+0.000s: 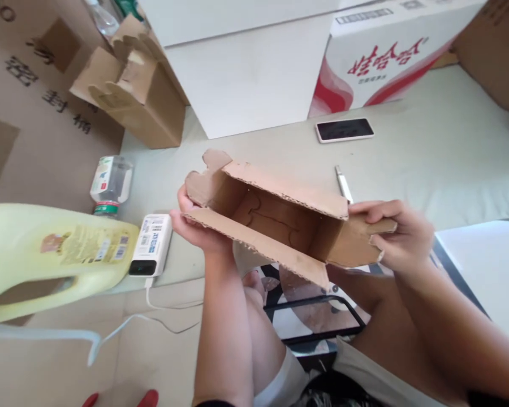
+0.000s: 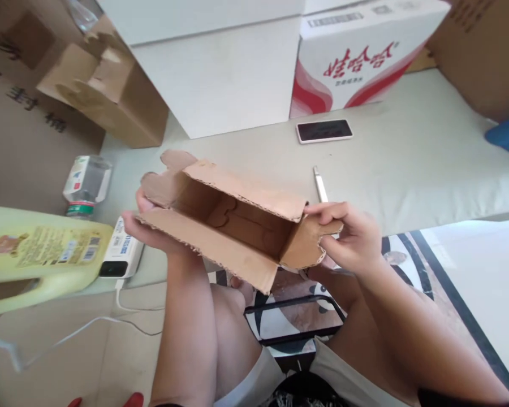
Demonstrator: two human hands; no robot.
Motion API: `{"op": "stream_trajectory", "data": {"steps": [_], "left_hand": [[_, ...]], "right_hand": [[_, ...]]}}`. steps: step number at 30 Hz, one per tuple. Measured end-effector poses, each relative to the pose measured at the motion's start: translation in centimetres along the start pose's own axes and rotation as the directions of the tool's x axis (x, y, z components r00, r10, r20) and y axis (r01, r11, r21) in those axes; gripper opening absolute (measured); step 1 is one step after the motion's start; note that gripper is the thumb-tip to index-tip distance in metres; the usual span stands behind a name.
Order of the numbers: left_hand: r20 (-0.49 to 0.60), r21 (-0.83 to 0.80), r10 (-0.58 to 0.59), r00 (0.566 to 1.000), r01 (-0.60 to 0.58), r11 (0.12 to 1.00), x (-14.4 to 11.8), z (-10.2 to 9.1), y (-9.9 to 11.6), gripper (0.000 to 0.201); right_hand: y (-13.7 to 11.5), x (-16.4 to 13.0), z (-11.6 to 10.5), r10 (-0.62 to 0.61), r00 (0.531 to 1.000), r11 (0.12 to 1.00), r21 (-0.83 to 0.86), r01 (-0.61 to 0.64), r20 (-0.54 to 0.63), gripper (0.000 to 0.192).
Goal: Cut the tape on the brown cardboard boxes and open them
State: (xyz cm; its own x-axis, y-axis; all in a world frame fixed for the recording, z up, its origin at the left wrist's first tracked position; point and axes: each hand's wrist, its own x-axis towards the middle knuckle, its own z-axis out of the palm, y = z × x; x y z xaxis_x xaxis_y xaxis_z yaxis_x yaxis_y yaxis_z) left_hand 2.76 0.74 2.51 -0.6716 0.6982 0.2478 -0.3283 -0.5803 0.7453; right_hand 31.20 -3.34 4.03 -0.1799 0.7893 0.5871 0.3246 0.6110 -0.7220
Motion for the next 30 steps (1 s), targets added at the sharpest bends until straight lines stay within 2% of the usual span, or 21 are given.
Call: {"op": "stream_trajectory", "data": {"steps": [4,6,9,11,13,15,17,19,21,24,26,28,30], "left_hand": [[0.135,-0.067,0.032,0.99,-0.023,0.997,-1.1,1.2,-1.4,0.073],[0.201,-0.04,0.061,0.978,-0.054,0.998,-1.6,1.8,-1.8,0.073],[0.324,0.136,0.104,0.94,-0.155,0.978,-2.1,2.2,-1.9,0.068],[0.388,0.269,0.159,0.908,-0.276,0.923,-2.1,2.1,-1.9,0.061],[0.402,0.381,0.188,0.896,-0.35,0.856,-2.0,1.7,-2.0,0.051],[0.389,0.469,0.162,0.907,-0.346,0.813,-1.9,1.2,-2.1,0.041],[0.38,0.505,0.128,0.916,-0.322,0.801,-1.7,0.7,-2.3,0.032],[0.393,0.485,0.132,0.91,-0.327,0.811,-1.5,0.4,-2.6,0.031],[0.43,0.465,0.15,0.89,-0.361,0.809,-1.3,0.1,-2.7,0.034],[0.52,0.483,0.164,0.838,-0.447,0.753,-0.9,-0.2,-2.6,0.033],[0.57,0.509,0.132,0.811,-0.475,0.718,-0.8,-0.3,-2.2,0.029],[0.58,0.535,0.077,0.811,-0.45,0.715,-0.8,-0.2,-1.7,0.029],[0.55,0.56,0.029,0.835,-0.394,0.729,-0.8,-0.1,-1.4,0.031]], "right_hand": [[0.9,-0.6,-1.4,-0.017,0.999,0.999,0.041,0.015,0.034,0.011],[1.3,-0.8,-1.6,0.021,1.0,0.998,0.058,-0.021,-0.007,0.01],[2.1,-1.1,-1.3,0.154,0.986,0.981,0.127,-0.145,-0.068,0.029],[2.7,-1.1,-0.9,0.227,0.971,0.963,0.164,-0.213,-0.072,0.044],[3.0,-1.0,-0.7,0.261,0.958,0.958,0.158,-0.241,-0.122,0.055],[3.1,-0.9,-0.6,0.281,0.942,0.956,0.145,-0.256,-0.185,0.064],[3.0,-0.8,-0.5,0.32,0.938,0.94,0.166,-0.297,-0.135,0.061],[3.0,-0.8,-0.3,0.35,0.937,0.918,0.199,-0.343,-0.004,0.043],[3.1,-1.0,-0.1,0.343,0.936,0.905,0.241,-0.351,0.078,0.031],[3.3,-1.2,0.2,0.304,0.948,0.893,0.319,-0.318,0.093,0.032],[3.4,-1.3,0.3,0.281,0.954,0.894,0.334,-0.299,0.103,0.034],[3.3,-1.2,0.3,0.249,0.962,0.911,0.309,-0.272,0.113,0.032],[3.2,-1.2,0.3,0.248,0.961,0.922,0.275,-0.273,0.124,0.032]]}}
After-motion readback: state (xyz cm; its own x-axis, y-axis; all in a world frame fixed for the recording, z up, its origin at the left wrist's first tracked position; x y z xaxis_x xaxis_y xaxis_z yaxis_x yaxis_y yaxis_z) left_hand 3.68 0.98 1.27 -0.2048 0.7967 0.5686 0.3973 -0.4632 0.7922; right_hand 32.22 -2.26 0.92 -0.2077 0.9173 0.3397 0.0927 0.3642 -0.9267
